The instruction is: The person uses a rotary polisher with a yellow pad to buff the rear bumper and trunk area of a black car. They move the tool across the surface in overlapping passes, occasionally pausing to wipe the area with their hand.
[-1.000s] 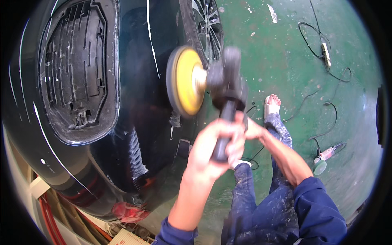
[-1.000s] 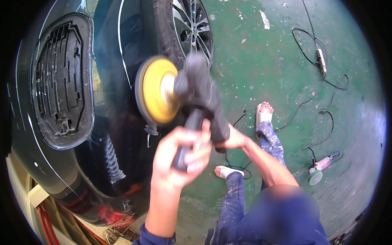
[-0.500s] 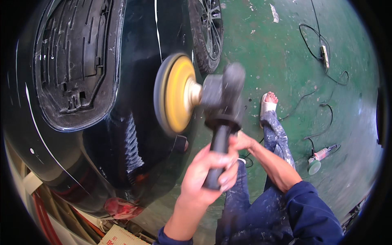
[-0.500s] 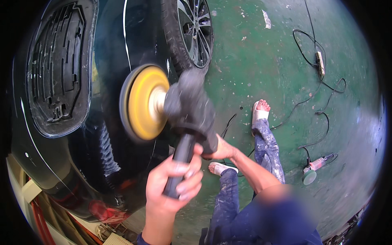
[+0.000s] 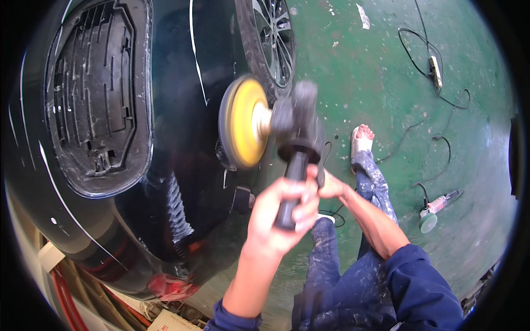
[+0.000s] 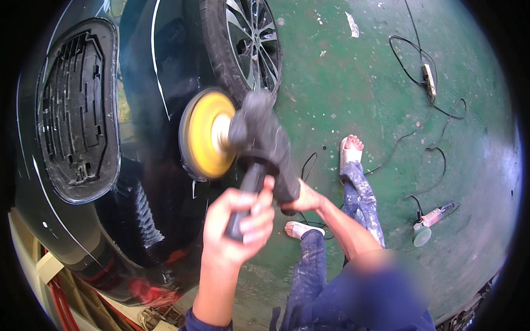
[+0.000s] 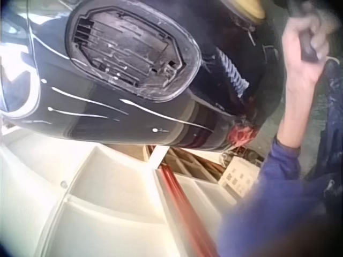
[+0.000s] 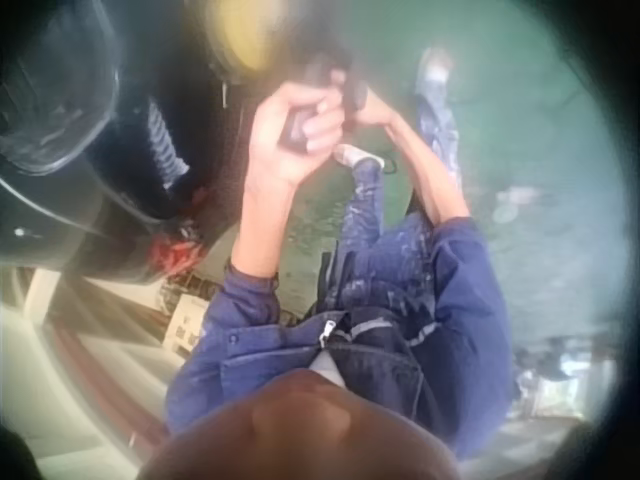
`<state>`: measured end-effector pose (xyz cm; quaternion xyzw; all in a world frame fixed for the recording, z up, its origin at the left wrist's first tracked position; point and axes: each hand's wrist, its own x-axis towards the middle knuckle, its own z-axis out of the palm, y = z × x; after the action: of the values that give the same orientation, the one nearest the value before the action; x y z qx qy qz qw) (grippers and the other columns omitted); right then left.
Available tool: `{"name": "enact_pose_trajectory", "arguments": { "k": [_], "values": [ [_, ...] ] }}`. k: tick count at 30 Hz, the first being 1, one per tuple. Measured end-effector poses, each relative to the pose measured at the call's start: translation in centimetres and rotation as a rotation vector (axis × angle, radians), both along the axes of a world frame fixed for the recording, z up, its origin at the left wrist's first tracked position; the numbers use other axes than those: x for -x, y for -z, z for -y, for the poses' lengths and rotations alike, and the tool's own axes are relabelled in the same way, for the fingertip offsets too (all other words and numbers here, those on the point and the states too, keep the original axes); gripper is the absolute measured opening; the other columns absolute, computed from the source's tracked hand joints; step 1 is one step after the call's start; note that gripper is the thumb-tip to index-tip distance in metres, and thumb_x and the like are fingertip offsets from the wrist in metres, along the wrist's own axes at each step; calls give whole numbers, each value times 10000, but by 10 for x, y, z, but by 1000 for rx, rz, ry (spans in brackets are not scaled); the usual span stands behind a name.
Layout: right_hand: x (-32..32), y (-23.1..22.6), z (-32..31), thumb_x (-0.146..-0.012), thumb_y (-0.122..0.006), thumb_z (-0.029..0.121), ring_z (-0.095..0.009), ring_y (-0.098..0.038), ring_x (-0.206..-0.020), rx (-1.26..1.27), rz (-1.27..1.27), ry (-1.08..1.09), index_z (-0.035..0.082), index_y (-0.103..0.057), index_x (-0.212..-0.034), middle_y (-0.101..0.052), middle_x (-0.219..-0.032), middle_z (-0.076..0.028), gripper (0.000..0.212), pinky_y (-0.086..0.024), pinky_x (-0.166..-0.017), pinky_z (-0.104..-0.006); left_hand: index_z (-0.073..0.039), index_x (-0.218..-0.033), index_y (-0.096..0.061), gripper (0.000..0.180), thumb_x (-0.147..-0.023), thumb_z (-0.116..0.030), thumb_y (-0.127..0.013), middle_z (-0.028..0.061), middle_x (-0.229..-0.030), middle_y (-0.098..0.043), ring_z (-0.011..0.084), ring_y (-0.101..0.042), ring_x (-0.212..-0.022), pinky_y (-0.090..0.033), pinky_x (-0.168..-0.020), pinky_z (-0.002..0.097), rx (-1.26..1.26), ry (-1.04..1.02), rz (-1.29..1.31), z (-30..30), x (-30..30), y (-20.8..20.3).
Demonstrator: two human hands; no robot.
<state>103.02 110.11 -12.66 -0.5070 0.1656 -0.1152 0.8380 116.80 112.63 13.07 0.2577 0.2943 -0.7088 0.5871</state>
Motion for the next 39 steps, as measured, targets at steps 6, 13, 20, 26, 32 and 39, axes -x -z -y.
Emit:
{"name": "enact_pose_trajectory", "arguments": {
  "k": [6,13,20,26,32,39],
  "values": [
    [-15,-5,30,-735,-882,119,-181,-643,-1068,-267,114,-14,59,-651,-1181,-676,-1162,-74,506,-524,-981,-354,62,-1178,-510,268,-942,-63,-506,90,-785,-528,165,-501,-557,-425,-494,312,-11,-32,46,43,11,6],
    [4,7,-105,-711,-901,180,-169,-665,-1071,-27,-49,-173,119,-694,-1149,-704,-1147,-45,488,-537,-962,-338,39,-1315,-459,454,-891,-58,-590,82,-844,-536,142,-498,-526,-426,-469,298,-69,-2,162,-76,19,-53],
    [28,67,-165,-701,-888,247,-182,-719,-1032,145,-444,-420,145,-754,-1076,-758,-1078,-45,411,-567,-922,-330,71,-1320,-448,513,-837,-29,-587,115,-804,-534,141,-479,-470,-407,-425,303,-128,54,167,-137,32,-44],
    [10,8,-53,-727,-861,137,-196,-653,-1094,-83,-80,-46,64,-662,-1154,-695,-1172,-80,477,-522,-991,-353,44,-1305,-474,436,-894,-78,-555,95,-797,-523,150,-485,-522,-427,-442,295,-35,-43,3,-62,9,9],
    [30,65,-79,-769,-839,33,-190,-656,-1043,-573,110,42,103,-621,-1141,-663,-1070,-48,437,-559,-920,-342,43,-1178,-523,272,-924,-53,-541,77,-761,-530,153,-497,-559,-424,-500,293,-61,-43,-46,-26,20,50],
    [40,-16,-214,-737,-798,139,-236,-696,-1040,249,88,-157,51,-641,-1253,-725,-1093,-122,546,-544,-954,-364,85,-1322,-463,553,-818,-62,-634,105,-771,-510,136,-466,-469,-383,-430,307,-251,145,179,-206,32,-67]
  ]
}}
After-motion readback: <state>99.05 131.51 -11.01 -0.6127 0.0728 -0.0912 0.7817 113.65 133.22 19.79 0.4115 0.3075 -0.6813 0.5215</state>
